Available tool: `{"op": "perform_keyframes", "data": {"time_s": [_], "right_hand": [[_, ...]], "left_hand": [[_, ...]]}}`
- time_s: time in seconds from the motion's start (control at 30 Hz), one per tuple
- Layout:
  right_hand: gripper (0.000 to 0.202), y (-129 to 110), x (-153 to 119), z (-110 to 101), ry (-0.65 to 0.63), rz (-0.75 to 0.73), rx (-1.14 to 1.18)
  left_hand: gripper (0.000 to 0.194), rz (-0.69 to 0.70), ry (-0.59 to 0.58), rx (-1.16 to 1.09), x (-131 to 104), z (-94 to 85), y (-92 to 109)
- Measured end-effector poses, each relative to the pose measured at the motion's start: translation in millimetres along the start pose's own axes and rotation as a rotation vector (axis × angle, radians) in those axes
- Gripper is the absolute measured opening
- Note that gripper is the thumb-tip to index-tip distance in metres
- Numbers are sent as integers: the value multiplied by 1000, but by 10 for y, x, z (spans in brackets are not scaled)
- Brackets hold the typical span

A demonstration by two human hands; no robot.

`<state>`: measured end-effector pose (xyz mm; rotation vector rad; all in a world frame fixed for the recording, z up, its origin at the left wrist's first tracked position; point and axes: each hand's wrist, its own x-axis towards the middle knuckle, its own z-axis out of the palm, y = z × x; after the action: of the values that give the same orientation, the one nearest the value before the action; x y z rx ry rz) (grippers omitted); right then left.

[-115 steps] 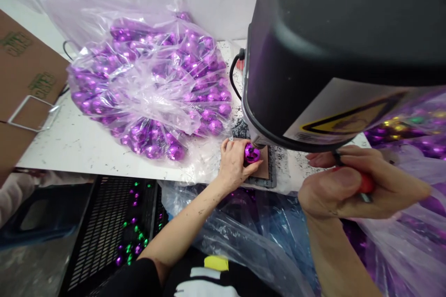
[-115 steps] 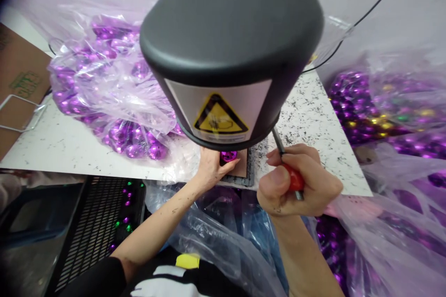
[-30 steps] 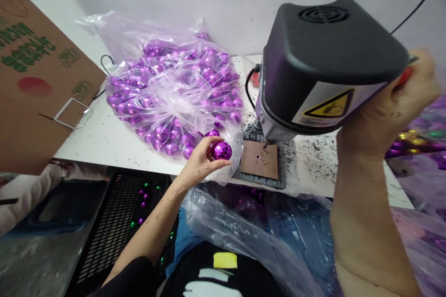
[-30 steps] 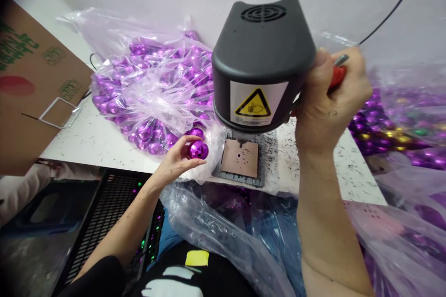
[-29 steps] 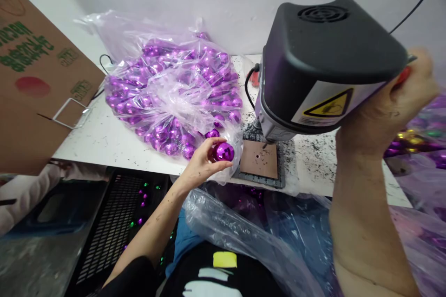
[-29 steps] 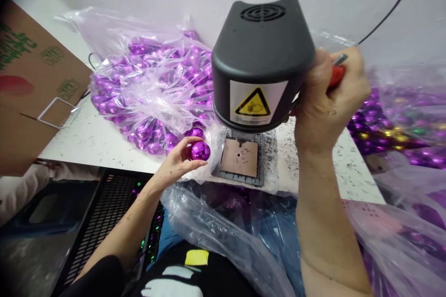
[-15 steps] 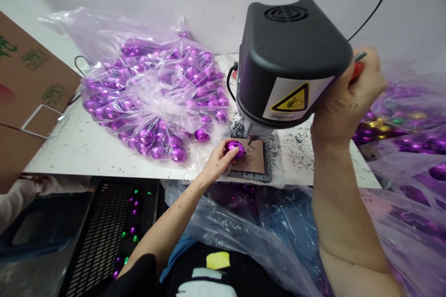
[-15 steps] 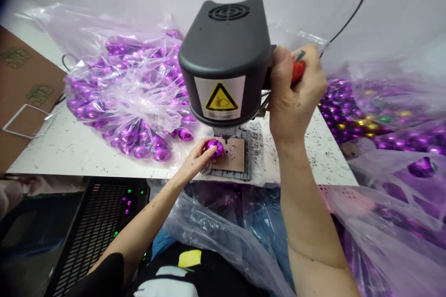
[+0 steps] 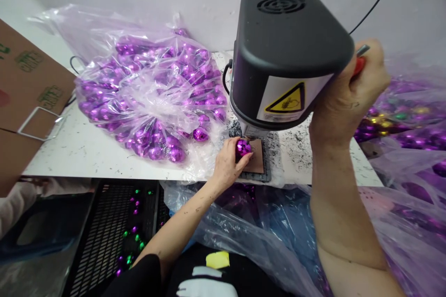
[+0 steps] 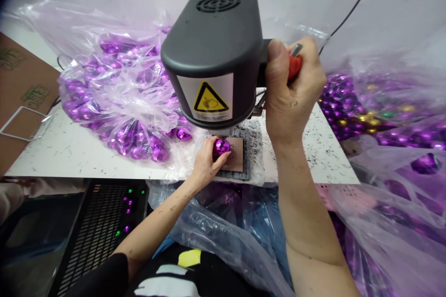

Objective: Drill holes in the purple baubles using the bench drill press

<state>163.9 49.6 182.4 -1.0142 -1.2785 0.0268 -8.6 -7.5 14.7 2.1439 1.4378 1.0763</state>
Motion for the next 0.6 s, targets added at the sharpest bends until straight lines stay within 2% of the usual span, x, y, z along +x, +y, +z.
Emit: {"op": "perform_keyframes", "data": {"time_s": [0.17,0.4,0.6], "right_hand": [[59,-10,1,14,47,31,-22],[60,0,7,0,45,15,-44],[58,-54,-59,-54,44,-43,-90]], "left_hand": [[47,104,21,70,1,64,-30],[40,-28,-69,63,60,66,1],[38,-23,-81,59,48,54,-4]]}}
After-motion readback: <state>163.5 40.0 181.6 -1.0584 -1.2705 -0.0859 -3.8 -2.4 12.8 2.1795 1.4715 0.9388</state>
